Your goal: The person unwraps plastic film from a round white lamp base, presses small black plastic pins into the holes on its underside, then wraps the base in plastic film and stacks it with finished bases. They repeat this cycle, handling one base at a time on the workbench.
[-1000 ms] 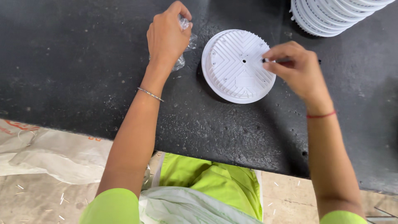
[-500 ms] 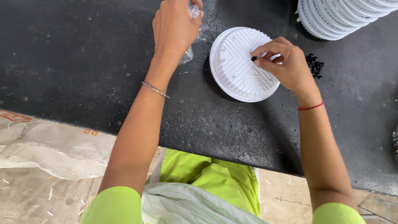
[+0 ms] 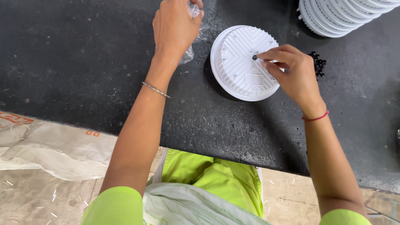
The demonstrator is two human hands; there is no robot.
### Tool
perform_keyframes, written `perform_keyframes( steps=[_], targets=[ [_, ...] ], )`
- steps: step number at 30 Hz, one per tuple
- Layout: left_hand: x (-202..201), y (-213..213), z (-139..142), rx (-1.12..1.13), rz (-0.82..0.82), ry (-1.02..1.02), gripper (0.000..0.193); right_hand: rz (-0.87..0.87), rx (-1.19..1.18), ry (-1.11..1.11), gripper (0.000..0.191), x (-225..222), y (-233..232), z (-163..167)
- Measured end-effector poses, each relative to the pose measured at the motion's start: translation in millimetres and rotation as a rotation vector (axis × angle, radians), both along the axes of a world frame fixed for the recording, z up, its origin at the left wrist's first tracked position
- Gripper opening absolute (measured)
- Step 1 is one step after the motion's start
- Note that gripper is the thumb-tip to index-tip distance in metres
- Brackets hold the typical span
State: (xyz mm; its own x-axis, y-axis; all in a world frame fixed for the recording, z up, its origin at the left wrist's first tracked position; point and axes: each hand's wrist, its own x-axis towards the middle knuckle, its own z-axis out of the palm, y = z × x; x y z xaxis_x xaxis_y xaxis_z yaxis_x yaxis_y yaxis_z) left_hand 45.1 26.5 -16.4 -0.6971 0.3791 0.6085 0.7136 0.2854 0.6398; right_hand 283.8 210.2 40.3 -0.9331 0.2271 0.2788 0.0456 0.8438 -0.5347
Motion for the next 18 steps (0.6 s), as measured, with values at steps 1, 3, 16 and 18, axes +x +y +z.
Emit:
perform_keyframes(
  steps=[1, 3, 16, 18],
  targets=[
    [1, 1, 1, -0.009, -0.008, -0.008, 0.017, 0.005, 0.015, 0.004, 0.028, 2, -1, -1],
    [5, 3, 4, -0.041, -0.018, -0.054, 0.017, 0.029, 0.085, 0.007, 0.030, 3, 0, -1],
    [26, 14, 21, -0.097, -0.090, -0.077, 0.019, 0.071, 0.431, -0.008, 0.033, -1, 10, 3],
    [28, 17, 22, -0.096, -0.091, -0.040, 0.020, 0.074, 0.482, -0.034, 0.031, -4, 13, 6]
  ],
)
